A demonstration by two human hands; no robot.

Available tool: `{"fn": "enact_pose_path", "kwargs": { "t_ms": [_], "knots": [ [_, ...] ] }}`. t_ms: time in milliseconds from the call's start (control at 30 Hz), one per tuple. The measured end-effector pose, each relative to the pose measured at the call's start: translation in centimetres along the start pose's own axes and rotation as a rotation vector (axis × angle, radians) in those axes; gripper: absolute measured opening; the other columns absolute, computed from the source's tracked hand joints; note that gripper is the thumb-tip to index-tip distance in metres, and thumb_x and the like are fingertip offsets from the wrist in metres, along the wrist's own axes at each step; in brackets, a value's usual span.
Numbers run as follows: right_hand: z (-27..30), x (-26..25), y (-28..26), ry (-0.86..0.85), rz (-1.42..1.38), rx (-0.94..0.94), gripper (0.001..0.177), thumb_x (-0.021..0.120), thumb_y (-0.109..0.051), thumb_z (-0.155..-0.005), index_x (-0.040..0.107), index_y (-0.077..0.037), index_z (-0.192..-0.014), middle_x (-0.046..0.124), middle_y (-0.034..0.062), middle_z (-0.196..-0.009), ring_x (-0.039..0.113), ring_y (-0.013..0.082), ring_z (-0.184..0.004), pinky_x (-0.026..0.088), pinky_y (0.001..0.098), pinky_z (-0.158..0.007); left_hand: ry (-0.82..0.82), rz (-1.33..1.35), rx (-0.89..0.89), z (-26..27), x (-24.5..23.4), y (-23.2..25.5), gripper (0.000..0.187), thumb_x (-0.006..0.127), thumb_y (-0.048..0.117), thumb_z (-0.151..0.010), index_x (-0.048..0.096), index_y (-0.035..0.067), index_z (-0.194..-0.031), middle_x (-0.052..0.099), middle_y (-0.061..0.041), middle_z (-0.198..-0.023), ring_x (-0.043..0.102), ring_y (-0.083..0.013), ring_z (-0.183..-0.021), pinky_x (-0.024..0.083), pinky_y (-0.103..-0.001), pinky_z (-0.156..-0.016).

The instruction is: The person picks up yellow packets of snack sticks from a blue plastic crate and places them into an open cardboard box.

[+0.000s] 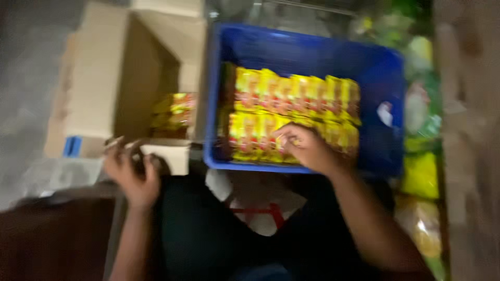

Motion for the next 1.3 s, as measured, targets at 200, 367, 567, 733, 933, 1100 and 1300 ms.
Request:
{"fn": "enact_pose_path", "kwargs": {
  "t_ms": [200, 367, 567, 733, 933, 1100, 1300],
  "knots": [
    [7.8, -1.4, 10.9, 0.204, -0.143, 0.007, 0.018, 0.055, -0.006, -0.1, 0.068, -0.008, -0.111, 0.071, 0.0127, -0.134, 0.069, 0.0194, -0.121, 0.055, 0.0351, -0.095, -0.203, -0.072, -0.044, 1.9, -0.1, -0.4, 0.057, 0.068, 0.007, -0.096, 0.053, -0.008, -0.149, 0.029, -0.038, -0.165, 0.019, -0.0578, -0.153, 0.017, -0.068, -0.124],
    [7.3, -6.4, 15.9, 0.137, 0.251, 0.327, 0.036, 0.058, -0.02, -0.091, 0.066, -0.013, -0.125, 0.073, 0.0086, -0.118, 0.07, 0.0244, -0.108, 0.051, 0.0359, -0.091, -0.398, -0.087, -0.171, 4.0, 0.3, -0.7, 0.092, 0.07, 0.017, -0.095, 0.015, 0.007, -0.167, -0.005, -0.03, -0.169, -0.005, -0.0546, -0.157, 0.004, -0.071, -0.126],
    [1.8, -7.5, 16.4, -0.085, 0.267, 0.588, 0.047, 0.053, -0.036, -0.098, 0.053, -0.016, -0.141, 0.061, 0.0141, -0.141, 0.063, 0.0322, -0.123, 0.049, 0.0429, -0.094, -0.399, -0.124, -0.289, 3.8, 1.5, 2.7, 0.09, 0.073, 0.02, -0.101, 0.02, 0.014, -0.173, -0.017, -0.027, -0.166, -0.009, -0.0484, -0.162, 0.007, -0.063, -0.136],
    [0.9, -5.8, 17.9, -0.165, 0.382, 0.582, 0.034, 0.052, -0.031, -0.095, 0.055, -0.016, -0.126, 0.069, 0.0174, -0.119, 0.067, 0.0393, -0.105, 0.044, 0.0503, -0.077, -0.334, -0.106, -0.169, 2.4, 1.4, 4.8, 0.066, 0.068, 0.007, -0.098, 0.04, -0.005, -0.156, 0.01, -0.03, -0.154, 0.024, -0.0546, -0.148, 0.016, -0.058, -0.126],
    [-0.4, -6.0, 14.6, -0.305, 0.221, 0.863, 0.087, 0.05, -0.042, -0.1, 0.003, -0.015, -0.167, 0.019, 0.0115, -0.171, 0.028, 0.0342, -0.153, 0.037, 0.0451, -0.114, -0.321, -0.082, -0.245, 1.6, 2.2, 5.9, 0.054, 0.063, 0.008, -0.096, 0.042, -0.002, -0.146, 0.015, -0.031, -0.148, 0.015, -0.0502, -0.148, 0.018, -0.061, -0.123],
    [-0.4, -6.1, 14.3, -0.326, 0.214, 0.707, 0.078, 0.065, -0.049, -0.09, 0.036, -0.012, -0.153, 0.051, 0.0126, -0.149, 0.056, 0.0312, -0.13, 0.046, 0.0398, -0.097, -0.272, -0.084, -0.202, 1.4, 2.8, 5.7, 0.054, 0.066, 0.019, -0.099, 0.045, -0.006, -0.141, 0.019, -0.03, -0.145, 0.022, -0.0488, -0.145, 0.02, -0.062, -0.121],
    [-0.5, -5.6, 14.6, -0.266, 0.248, 0.76, 0.049, 0.075, -0.05, -0.087, 0.041, -0.022, -0.065, 0.035, -0.0008, -0.061, 0.041, 0.016, -0.056, 0.023, 0.035, -0.057, -0.282, -0.113, -0.212, 1.1, 2.9, 6.5, 0.05, 0.065, 0.01, -0.097, 0.045, -0.007, -0.14, 0.021, -0.031, -0.139, 0.021, -0.0507, -0.144, 0.019, -0.063, -0.12]
  ]
}}
Point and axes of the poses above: each hand's wrist, its own z-axis away from the middle knuckle, its own x-axis out of the palm, y = z × x, the point moved 1 cm from there along -z, towards the middle knuckle
